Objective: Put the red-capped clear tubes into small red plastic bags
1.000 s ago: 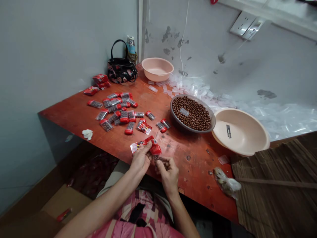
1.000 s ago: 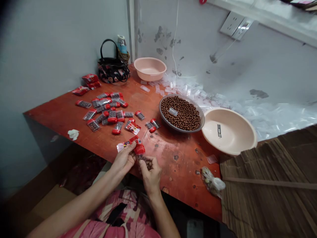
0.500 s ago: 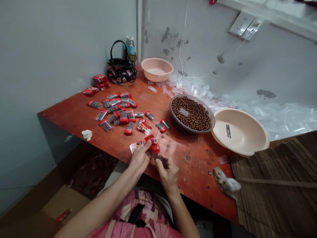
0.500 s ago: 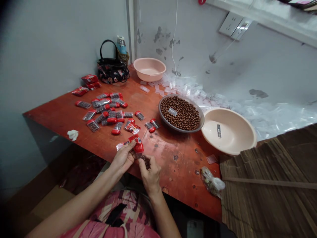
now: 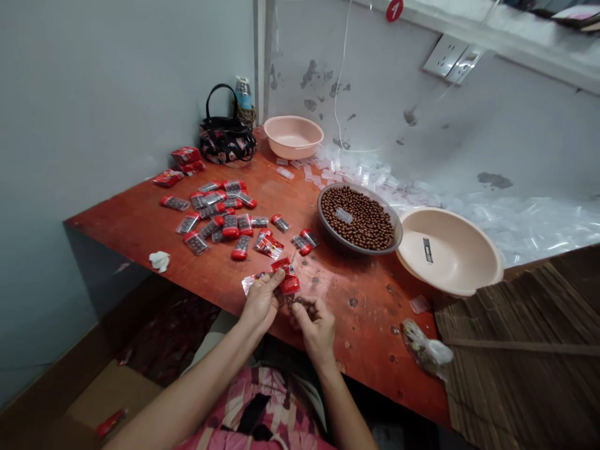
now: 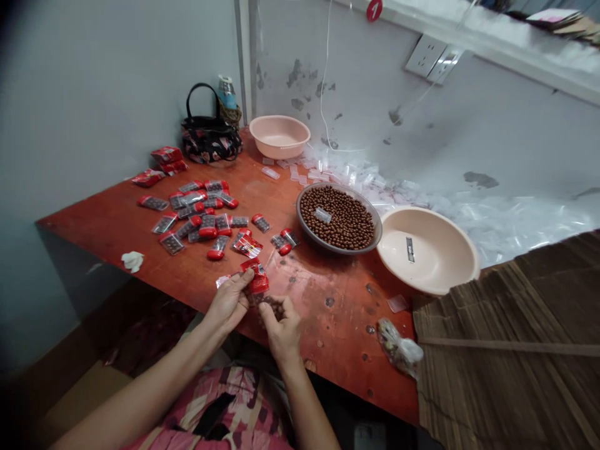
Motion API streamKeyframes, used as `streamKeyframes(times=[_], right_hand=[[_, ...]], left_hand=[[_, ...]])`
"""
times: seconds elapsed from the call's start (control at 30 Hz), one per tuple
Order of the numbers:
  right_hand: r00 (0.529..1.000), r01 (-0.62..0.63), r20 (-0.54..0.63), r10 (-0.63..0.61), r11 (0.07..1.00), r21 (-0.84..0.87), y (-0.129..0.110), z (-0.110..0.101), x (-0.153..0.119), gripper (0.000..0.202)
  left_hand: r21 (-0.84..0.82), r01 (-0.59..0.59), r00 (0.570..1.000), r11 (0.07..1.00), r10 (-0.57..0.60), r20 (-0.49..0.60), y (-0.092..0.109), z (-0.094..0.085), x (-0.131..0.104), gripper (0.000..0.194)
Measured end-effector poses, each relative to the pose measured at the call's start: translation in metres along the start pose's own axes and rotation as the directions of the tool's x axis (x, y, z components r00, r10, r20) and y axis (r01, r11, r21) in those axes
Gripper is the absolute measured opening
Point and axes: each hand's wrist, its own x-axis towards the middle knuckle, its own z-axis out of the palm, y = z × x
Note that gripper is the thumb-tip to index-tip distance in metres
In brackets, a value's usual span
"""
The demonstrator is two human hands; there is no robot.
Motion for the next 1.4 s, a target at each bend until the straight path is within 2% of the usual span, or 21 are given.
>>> streamKeyframes(times=[0.07, 0.2, 0.37, 0.57, 0.63, 0.7, 0.77, 0.87, 1.0, 1.1, 1.2, 1.33, 1.4], right_hand=[[0.999, -0.035, 0.025, 0.034, 0.999, 0.040, 0.001, 0.001, 0.000, 0.018], [0.995, 0.047, -0.082, -0.052, 0.997, -0.069, 0.005, 0.004, 0.000, 0.019], [0.993, 0.075, -0.078, -0.085, 0.989, -0.128, 0.009, 0.007, 0.000, 0.019], [0.981, 0.170, -0.055, -0.186, 0.962, -0.214, 0.006, 0.005, -0.002, 0.019], [0.990, 0.116, -0.066, -0.126, 0.985, -0.129, 0.006, 0.006, -0.001, 0.019], [0.999, 0.002, -0.047, 0.001, 0.999, 0.047, 0.006, 0.007, 0.000, 0.019], [0.995, -0.099, 0.002, 0.101, 0.973, 0.208, 0.007, 0.009, 0.002, 0.021], [0.991, -0.129, 0.012, 0.131, 0.950, 0.286, 0.008, 0.010, 0.003, 0.021], [0.992, -0.094, -0.060, 0.113, 0.962, 0.257, 0.009, 0.012, 0.003, 0.022], [0.990, -0.121, -0.030, 0.136, 0.944, 0.307, 0.009, 0.014, 0.004, 0.023], [0.990, -0.128, -0.018, 0.140, 0.944, 0.304, 0.007, 0.017, 0.003, 0.024], [0.988, 0.003, -0.156, 0.018, 0.991, 0.135, 0.007, 0.022, 0.000, 0.021], [0.980, 0.035, -0.197, -0.011, 0.993, 0.116, 0.008, 0.026, -0.001, 0.020]], left_hand=[[0.011, -0.009, 1.000, 1.000, 0.008, 0.010, 0.001, 0.001, 0.000, 0.015], [-0.005, -0.015, 1.000, 1.000, 0.015, 0.019, 0.002, 0.000, -0.001, 0.016], [0.068, 0.008, 0.993, 0.998, -0.017, 0.121, -0.004, -0.006, -0.005, 0.015], [0.142, 0.035, 0.992, 0.989, -0.052, 0.118, -0.008, -0.010, -0.007, 0.015], [0.177, 0.047, 0.989, 0.983, -0.070, 0.131, -0.007, -0.010, -0.007, 0.015], [0.227, 0.072, 0.981, 0.971, -0.111, 0.162, -0.006, -0.010, -0.008, 0.017], [0.275, 0.086, 0.968, 0.957, -0.145, 0.203, -0.006, -0.011, -0.010, 0.019], [0.294, 0.075, 0.960, 0.953, -0.149, 0.237, -0.008, -0.011, -0.012, 0.019], [0.287, 0.070, 0.968, 0.955, -0.135, 0.213, -0.009, -0.011, -0.016, 0.017], [0.278, 0.035, 0.974, 0.960, -0.095, 0.205, -0.008, -0.014, -0.017, 0.016], [0.189, -0.013, 0.980, 0.982, -0.025, 0.198, -0.009, -0.015, -0.016, 0.019], [0.133, -0.030, 0.987, 0.991, 0.009, 0.160, -0.015, -0.014, -0.016, 0.022], [0.131, -0.045, 0.994, 0.990, 0.031, 0.106, -0.019, -0.012, -0.018, 0.021]])
